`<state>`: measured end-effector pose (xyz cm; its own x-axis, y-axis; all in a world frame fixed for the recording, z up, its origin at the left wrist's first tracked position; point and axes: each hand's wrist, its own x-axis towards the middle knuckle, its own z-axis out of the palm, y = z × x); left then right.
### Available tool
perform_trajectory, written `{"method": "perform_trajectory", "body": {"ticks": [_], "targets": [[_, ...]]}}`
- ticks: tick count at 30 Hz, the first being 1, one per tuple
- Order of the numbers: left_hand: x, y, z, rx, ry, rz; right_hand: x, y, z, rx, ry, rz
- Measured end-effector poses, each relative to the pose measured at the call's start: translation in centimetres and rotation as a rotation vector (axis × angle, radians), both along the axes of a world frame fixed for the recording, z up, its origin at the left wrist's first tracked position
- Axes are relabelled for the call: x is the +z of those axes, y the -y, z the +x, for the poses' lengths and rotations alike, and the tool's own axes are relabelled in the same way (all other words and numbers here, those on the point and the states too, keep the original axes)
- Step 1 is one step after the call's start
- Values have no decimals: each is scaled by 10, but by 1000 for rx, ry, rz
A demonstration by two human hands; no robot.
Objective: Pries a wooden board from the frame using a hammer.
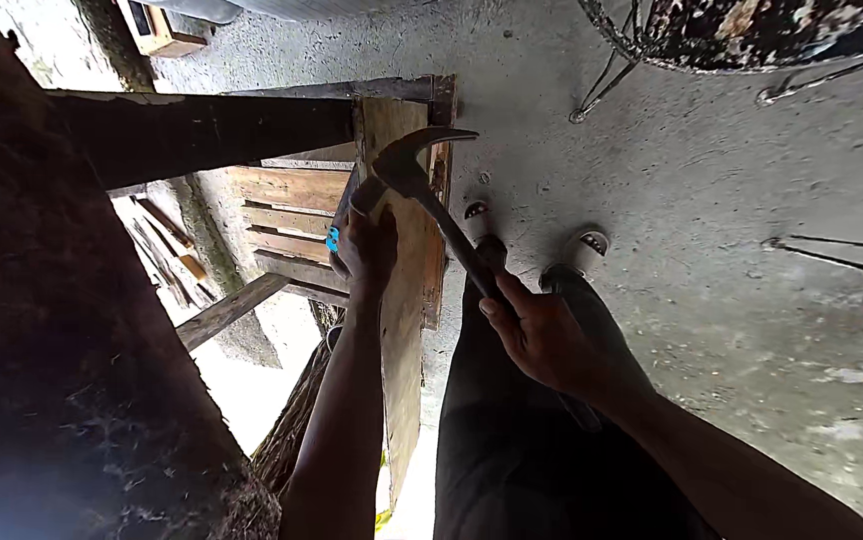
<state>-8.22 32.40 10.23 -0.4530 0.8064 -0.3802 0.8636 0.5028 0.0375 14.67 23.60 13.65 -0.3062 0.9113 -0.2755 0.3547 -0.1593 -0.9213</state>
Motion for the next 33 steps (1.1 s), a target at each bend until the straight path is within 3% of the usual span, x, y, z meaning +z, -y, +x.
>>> {"method": "perform_trajectory", "body": {"ticks": [8, 13, 17, 19, 21, 22, 24, 28, 33], "targets": [[4, 7, 0, -37, 15, 24, -4, -29, -36, 220, 224, -182], [4, 10, -1, -34, -18, 32, -17, -23, -47, 233, 248, -267], [9, 27, -14, -50, 36, 181, -26, -15, -53, 187, 276, -215], [24, 42, -19, 106, 264, 371, -27, -17, -53, 213, 281, -261], [49, 49, -6, 567, 698, 574, -29, -18, -53, 206, 279, -261], [63, 54, 2, 796, 894, 576, -30, -16, -53, 194, 276, -242], [77, 70, 12, 1053, 1162, 438, -30, -11, -53, 162, 268, -184], [62, 96, 26, 1087, 1377, 230, -25, -11, -51, 143, 282, -160], [38, 105, 34, 1089, 1516, 259, -26, -8, -50, 129, 289, -97]]}}
